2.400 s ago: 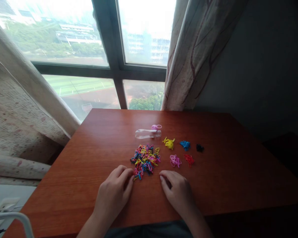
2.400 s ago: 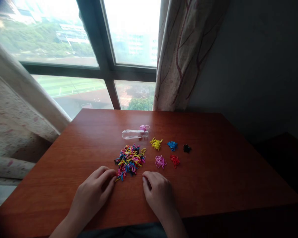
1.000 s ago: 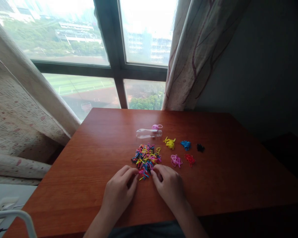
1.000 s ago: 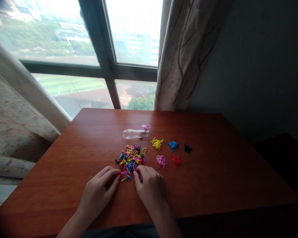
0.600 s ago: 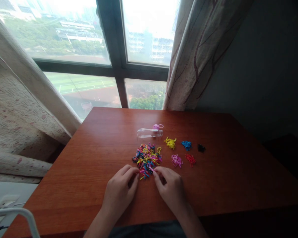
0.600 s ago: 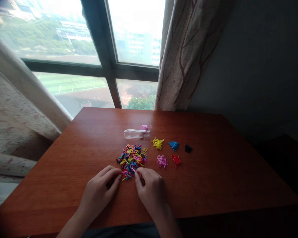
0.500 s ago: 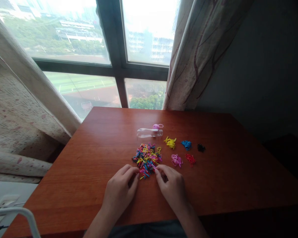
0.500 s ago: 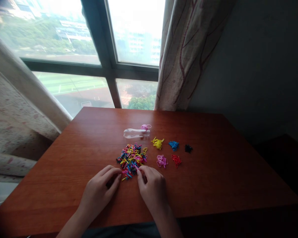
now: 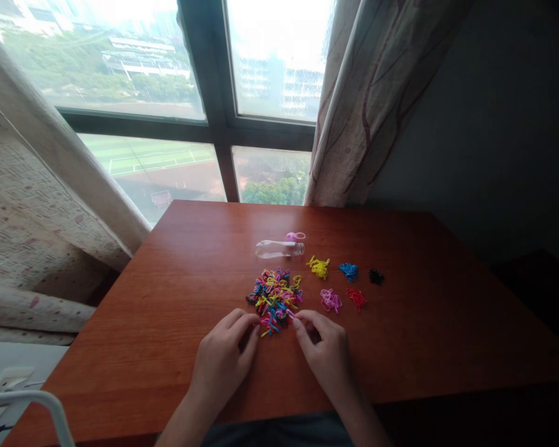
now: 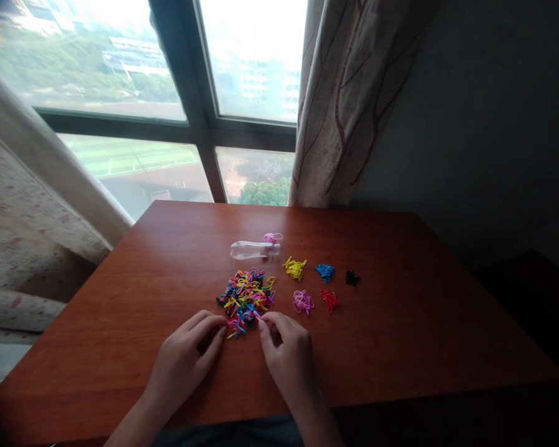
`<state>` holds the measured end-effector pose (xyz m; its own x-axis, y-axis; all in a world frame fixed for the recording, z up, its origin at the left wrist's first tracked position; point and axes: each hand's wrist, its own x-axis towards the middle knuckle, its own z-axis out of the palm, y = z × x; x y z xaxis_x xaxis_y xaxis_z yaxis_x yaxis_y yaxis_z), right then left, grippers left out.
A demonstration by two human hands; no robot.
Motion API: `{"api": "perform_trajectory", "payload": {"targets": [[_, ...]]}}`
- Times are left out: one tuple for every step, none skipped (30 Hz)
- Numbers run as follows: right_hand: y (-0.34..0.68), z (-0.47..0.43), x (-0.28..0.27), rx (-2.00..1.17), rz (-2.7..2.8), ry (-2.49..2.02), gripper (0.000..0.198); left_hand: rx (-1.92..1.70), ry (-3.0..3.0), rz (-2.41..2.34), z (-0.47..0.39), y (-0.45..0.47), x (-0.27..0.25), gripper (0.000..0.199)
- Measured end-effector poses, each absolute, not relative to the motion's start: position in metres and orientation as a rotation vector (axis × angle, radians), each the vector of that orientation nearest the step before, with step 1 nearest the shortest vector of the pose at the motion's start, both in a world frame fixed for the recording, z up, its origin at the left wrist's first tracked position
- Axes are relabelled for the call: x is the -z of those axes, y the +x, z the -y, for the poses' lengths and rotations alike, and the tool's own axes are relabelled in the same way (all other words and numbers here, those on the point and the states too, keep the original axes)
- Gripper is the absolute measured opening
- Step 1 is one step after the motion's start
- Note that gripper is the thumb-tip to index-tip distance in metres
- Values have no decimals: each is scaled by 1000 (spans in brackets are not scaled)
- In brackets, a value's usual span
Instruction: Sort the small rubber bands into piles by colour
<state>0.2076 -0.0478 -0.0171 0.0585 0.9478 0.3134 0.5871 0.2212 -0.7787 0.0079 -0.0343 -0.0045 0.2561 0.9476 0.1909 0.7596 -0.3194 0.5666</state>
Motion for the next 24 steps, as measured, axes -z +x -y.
{"api": "perform_trajectory", "payload": {"targets": [[208, 48, 17, -531, 1625, -1469, 21, -722, 2173, -1561, 34, 8, 4, 15], [208, 48, 17, -534, 1626, -1468, 21, -723, 2173, -1562, 34, 8, 4, 15], [208, 48, 18, -532, 1627, -1470, 21, -725, 2173, -1562, 35, 8, 4, 15], [209, 48, 18, -525, 1627, -1475, 21, -726, 2173, -1561, 34, 8, 5, 15], [209, 48, 19, -512, 1626, -1486, 21, -725, 2172, -1561, 34, 8, 5, 15], [210, 48, 19, -494, 1625, -1500, 20, -725, 2171, -1559, 34, 8, 5, 15], [212, 49, 20, -473, 1626, -1515, 20, -723, 2170, -1558, 34, 7, 5, 14], [214, 49, 20, -454, 1630, -1525, 20, -724, 2168, -1555, 34, 7, 6, 14], [217, 49, 20, -436, 1637, -1532, 20, -726, 2167, -1552, 33, 7, 6, 14], [221, 50, 20, -416, 1641, -1540, 20, -729, 2166, -1548, 33, 7, 7, 15], [226, 50, 21, -393, 1640, -1552, 21, -733, 2165, -1545, 33, 6, 8, 15], [232, 50, 21, -371, 1632, -1568, 22, -734, 2163, -1543, 33, 6, 8, 14], [239, 50, 22, -347, 1615, -1589, 22, -733, 2163, -1542, 33, 6, 9, 14], [245, 50, 22, -321, 1592, -1614, 23, -731, 2165, -1542, 33, 6, 9, 14], [252, 50, 23, -293, 1568, -1641, 23, -728, 2168, -1544, 33, 6, 10, 14], [259, 50, 24, -267, 1545, -1669, 24, -727, 2172, -1545, 33, 6, 10, 14], [265, 49, 25, -242, 1527, -1696, 25, -728, 2177, -1546, 33, 6, 10, 14], [270, 48, 26, -221, 1517, -1721, 26, -730, 2182, -1546, 33, 6, 10, 14], [274, 46, 27, -205, 1515, -1742, 27, -732, 2185, -1547, 33, 6, 10, 14], [276, 45, 28, -194, 1518, -1759, 28, -733, 2187, -1547, 33, 6, 9, 14], [278, 44, 29, -188, 1522, -1770, 29, -734, 2188, -1548, 33, 6, 9, 14], [279, 43, 30, -186, 1528, -1777, 30, -736, 2188, -1549, 33, 6, 9, 14], [279, 42, 30, -187, 1534, -1781, 30, -736, 2188, -1551, 33, 6, 9, 14], [279, 41, 31, -189, 1537, -1782, 30, -737, 2188, -1552, 33, 6, 9, 14]]}}
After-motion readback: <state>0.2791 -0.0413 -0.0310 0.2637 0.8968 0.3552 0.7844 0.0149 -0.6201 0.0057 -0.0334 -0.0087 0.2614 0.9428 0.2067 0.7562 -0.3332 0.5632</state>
